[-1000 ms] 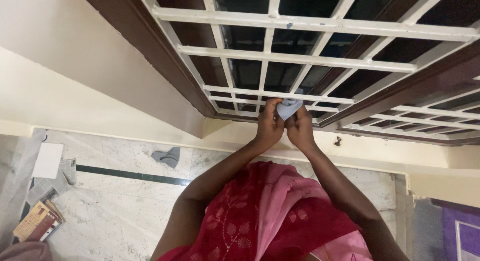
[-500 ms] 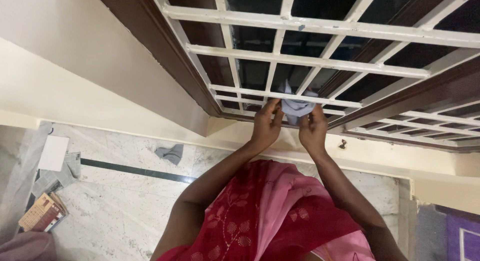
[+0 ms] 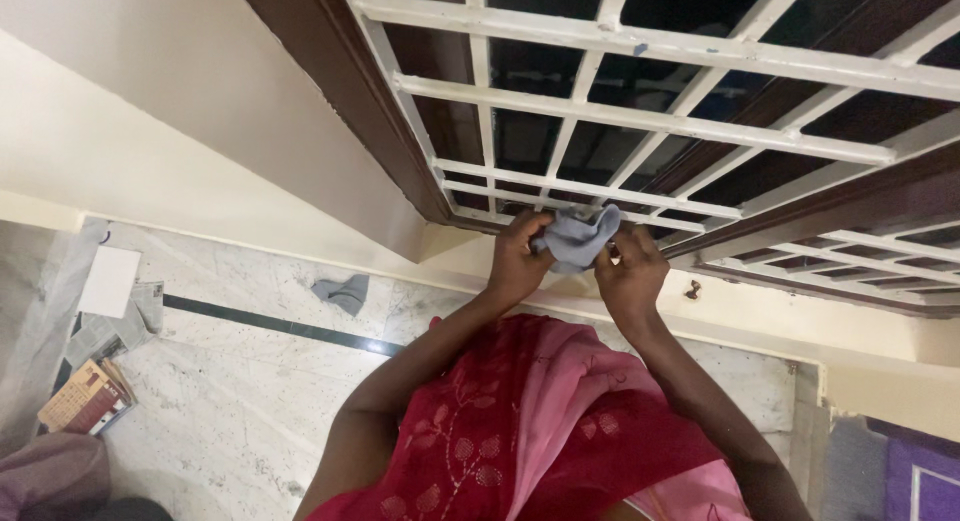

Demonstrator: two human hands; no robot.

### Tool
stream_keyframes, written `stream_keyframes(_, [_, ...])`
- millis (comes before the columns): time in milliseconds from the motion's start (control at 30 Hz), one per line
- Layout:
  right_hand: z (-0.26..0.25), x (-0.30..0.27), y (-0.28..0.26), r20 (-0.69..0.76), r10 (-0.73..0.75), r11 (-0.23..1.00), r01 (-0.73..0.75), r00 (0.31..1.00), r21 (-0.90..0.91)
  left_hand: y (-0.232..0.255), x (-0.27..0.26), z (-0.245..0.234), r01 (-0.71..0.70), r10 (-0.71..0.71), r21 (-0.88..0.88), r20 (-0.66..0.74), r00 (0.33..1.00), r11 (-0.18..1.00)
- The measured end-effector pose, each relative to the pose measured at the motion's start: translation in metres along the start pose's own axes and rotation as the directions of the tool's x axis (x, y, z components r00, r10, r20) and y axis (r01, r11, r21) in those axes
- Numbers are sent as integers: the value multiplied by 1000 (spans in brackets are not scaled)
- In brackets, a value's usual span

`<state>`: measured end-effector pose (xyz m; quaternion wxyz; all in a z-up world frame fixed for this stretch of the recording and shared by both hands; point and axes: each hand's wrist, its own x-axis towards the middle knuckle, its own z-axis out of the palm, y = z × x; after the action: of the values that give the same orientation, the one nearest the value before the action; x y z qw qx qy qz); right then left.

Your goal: The person cleans a window grill using a cloth, wiping the metal bars and the frame.

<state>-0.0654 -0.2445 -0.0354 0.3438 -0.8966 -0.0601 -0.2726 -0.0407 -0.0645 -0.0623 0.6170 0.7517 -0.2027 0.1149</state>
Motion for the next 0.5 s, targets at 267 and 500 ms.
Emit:
stream_keyframes(267, [48,13,-12,301,82,595,-288,950,750,-11,20,-10,-80,26,-156,-320,947,985])
stream_keyframes(500, [62,26,-4,595,-5,406,-542,804,736,-5,23,-21,3,-12,-48,-190,982,999])
